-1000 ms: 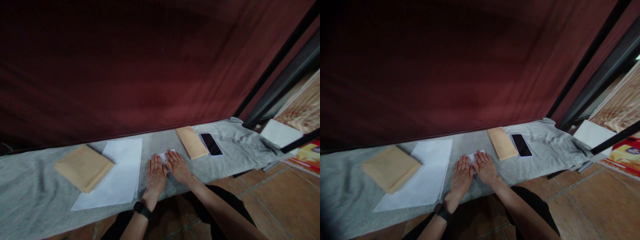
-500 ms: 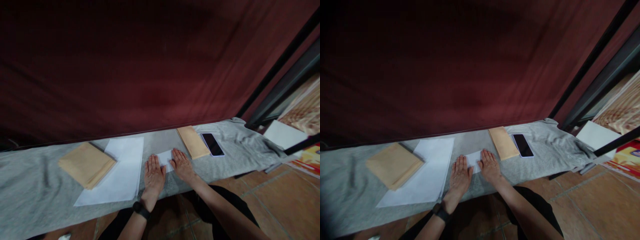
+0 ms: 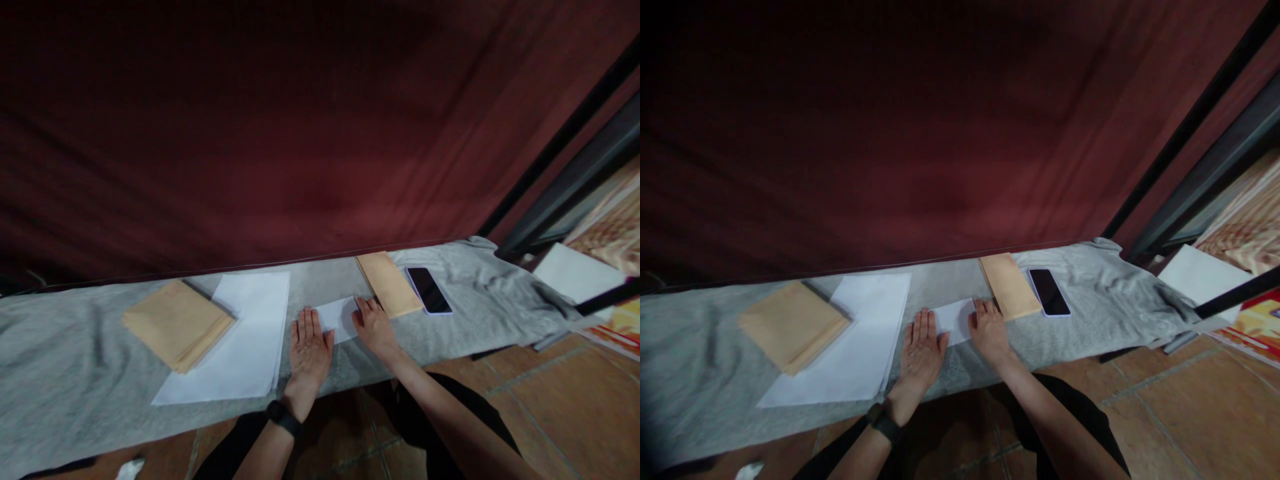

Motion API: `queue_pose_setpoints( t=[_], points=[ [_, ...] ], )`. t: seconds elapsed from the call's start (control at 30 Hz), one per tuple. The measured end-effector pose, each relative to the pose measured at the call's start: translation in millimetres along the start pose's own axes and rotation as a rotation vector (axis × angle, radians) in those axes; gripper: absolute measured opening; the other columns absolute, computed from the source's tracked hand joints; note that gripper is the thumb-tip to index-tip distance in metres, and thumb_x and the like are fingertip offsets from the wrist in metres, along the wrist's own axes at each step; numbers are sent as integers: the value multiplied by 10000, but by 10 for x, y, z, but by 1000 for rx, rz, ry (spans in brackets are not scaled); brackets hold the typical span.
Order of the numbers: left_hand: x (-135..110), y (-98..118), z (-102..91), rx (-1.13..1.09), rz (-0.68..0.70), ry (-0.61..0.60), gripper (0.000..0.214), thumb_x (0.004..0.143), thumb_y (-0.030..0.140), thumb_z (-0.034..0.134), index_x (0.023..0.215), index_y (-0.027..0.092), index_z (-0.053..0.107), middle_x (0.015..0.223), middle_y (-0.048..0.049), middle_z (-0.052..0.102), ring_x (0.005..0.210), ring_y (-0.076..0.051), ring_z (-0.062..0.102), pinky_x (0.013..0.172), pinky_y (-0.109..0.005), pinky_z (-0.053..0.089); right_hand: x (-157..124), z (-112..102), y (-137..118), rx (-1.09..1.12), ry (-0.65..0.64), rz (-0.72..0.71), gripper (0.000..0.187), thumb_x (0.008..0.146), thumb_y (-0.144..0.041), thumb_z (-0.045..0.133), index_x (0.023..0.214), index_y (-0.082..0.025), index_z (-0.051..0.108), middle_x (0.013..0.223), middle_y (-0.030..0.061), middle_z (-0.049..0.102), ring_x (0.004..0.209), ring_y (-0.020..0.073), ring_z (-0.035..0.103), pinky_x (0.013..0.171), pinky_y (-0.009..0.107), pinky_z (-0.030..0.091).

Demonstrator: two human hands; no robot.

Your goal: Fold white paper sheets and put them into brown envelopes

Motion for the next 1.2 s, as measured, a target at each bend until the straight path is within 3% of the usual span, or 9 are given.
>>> queue_pose_setpoints(
  t=[0.23,0.37,0.57,0.9,1.1,1.2],
  points=[
    [4,41,-72,17,-18,-64,636,1005,400,328,1503,8,377,1595,-208,350,1500,-322,299,1227,-490,240,79,-30,87,222,-144,194,244,955,-295,517,1096,-195,690,958,81,735,884,217,698,774,283,476],
    [7,68,-96,4,-40,-101,649,1003,415,335,1517,19,356,1617,-199,306,1514,-311,268,1237,-489,220,102,-18,149,311,-165,190,189,919,-306,547,919,-197,701,835,62,728,824,218,690,704,274,447],
    [-15,75,-104,-45,-46,-82,653,1002,420,341,1529,33,336,1613,-204,308,1515,-313,264,1232,-513,229,146,3,225,501,-160,209,179,803,-310,577,647,-224,591,598,-7,593,631,179,587,574,261,388],
    [-30,128,-276,-99,106,-21,859,923,587,497,1539,22,295,1610,-240,301,1519,-349,242,1237,-552,199,204,-103,166,931,-134,283,352,748,-578,587,757,-226,591,523,-48,494,462,139,451,426,258,345],
    [1,147,-326,-97,135,-13,606,953,179,402,1547,93,313,1601,-180,361,1479,-293,354,1204,-489,306,186,-217,65,1134,-162,321,456,733,-663,656,798,-213,629,599,-19,579,532,149,519,470,260,419],
    [30,145,-391,-208,115,29,593,941,123,394,1532,131,355,1575,-158,422,1452,-284,403,1179,-476,350,179,-221,32,1413,-219,410,483,805,-684,606,884,-211,658,720,27,678,617,181,610,529,283,476]
  ],
)
Point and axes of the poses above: each hand's wrist, its own x-axis towards the middle knuckle, its own z-axis out of the palm, y = z × x, the point moved 2 cm from there along x, towards the middle knuckle
